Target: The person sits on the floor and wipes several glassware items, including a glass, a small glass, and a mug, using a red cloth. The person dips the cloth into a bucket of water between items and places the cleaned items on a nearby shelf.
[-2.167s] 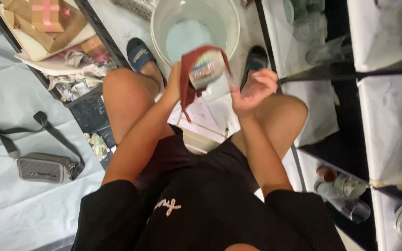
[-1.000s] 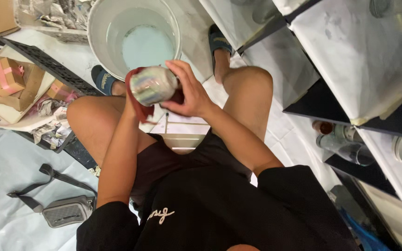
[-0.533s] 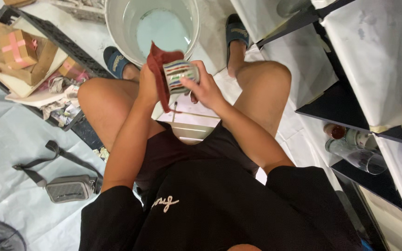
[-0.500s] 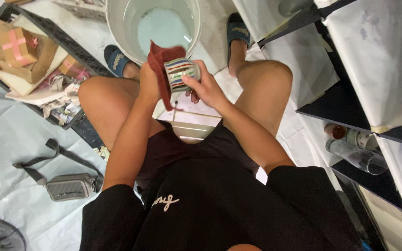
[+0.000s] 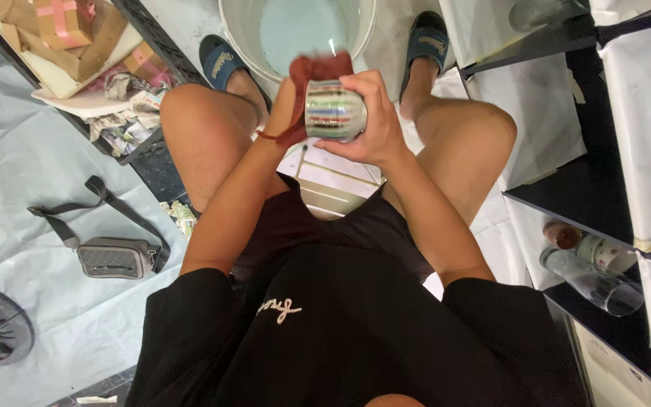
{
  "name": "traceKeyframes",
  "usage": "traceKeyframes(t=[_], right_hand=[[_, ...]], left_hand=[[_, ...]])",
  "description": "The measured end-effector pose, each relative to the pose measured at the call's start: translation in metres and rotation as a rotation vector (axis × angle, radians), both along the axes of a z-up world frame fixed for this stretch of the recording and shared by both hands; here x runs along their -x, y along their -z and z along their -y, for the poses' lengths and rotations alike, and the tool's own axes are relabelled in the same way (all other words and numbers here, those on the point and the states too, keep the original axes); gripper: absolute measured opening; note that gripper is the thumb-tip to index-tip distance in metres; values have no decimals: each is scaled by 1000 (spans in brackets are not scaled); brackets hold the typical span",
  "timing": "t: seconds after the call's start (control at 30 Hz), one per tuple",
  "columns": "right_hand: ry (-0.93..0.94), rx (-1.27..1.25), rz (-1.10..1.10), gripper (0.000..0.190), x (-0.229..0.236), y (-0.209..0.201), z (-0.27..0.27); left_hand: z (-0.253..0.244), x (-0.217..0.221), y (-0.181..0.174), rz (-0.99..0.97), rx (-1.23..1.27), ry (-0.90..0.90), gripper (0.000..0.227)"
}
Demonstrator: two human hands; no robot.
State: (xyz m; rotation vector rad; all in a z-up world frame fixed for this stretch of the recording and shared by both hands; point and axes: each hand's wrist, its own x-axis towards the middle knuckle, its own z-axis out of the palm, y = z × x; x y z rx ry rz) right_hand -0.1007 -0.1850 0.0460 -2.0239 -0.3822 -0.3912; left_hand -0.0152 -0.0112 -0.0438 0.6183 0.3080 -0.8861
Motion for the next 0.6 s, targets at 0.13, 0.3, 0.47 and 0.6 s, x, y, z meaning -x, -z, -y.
traceKeyframes(t=[0.13, 0.3, 0.47, 0.6], right_hand=[[40, -159, -187, 84, 7, 10, -7], [29, -613, -756, 49, 7, 45, -10], [-142, -1055, -1205, 58, 3, 82, -5], [-163, -1129, -1231, 60, 8, 98, 0]], left_hand=[[-11, 5, -32, 1094, -657, 86, 32], [-12, -8, -45, 1831, -974, -15, 31], [-14, -16, -56, 1904, -824, 5, 31], [-18, -19, -73, 1878, -687, 71, 33]])
